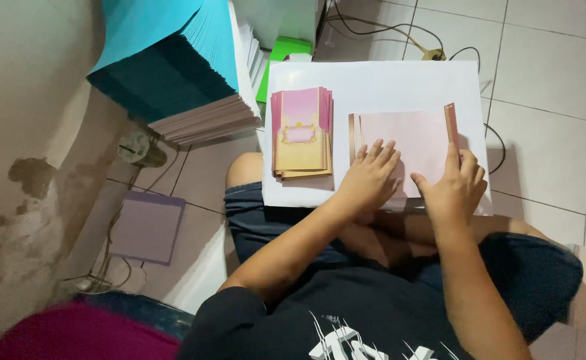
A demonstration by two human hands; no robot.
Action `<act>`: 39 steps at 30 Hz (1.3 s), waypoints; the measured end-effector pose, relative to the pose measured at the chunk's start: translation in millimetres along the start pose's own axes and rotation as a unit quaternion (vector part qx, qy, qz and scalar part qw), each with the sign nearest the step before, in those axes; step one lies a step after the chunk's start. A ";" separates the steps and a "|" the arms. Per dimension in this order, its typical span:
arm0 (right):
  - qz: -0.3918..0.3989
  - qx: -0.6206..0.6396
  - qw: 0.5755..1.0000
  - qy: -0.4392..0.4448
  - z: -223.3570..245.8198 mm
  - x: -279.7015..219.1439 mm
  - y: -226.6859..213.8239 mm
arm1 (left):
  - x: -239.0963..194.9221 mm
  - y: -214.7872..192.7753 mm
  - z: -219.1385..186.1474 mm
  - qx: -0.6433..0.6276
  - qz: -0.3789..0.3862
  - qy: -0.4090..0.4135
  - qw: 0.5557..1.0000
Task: Sorting, flipping, and stacking printed invitation cards on a flat surface.
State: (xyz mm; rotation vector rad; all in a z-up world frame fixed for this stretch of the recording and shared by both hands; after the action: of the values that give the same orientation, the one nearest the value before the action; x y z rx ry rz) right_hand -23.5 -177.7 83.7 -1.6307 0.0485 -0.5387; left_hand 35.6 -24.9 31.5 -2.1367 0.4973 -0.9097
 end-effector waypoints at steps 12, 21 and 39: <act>0.238 0.394 0.879 -0.121 -15.7 -6.9 33.7 | -0.9 12.4 21.6 -0.140 -0.015 -0.062 0.988; 0.126 0.158 0.953 -0.224 16.9 -17.8 28.9 | 13.4 3.9 36.5 -0.292 -0.104 -0.147 0.939; 0.176 0.105 0.937 -0.282 26.5 -31.4 62.4 | 2.6 17.0 36.0 0.021 -0.026 0.005 0.999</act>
State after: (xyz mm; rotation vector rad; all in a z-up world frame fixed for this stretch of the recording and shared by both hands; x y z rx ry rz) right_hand -24.0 -151.4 13.7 -1.4685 -0.1364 0.2041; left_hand 63.0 -19.9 2.8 -2.1173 0.4257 -0.9513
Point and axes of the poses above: each hand's wrist, its own x-axis towards the middle knuckle, its own y-axis out of the palm, z = x × y, the point moved 5 cm from there along x, towards the middle knuckle, and after that the axes turned 11 degrees about -x, right-handed, at the moved point
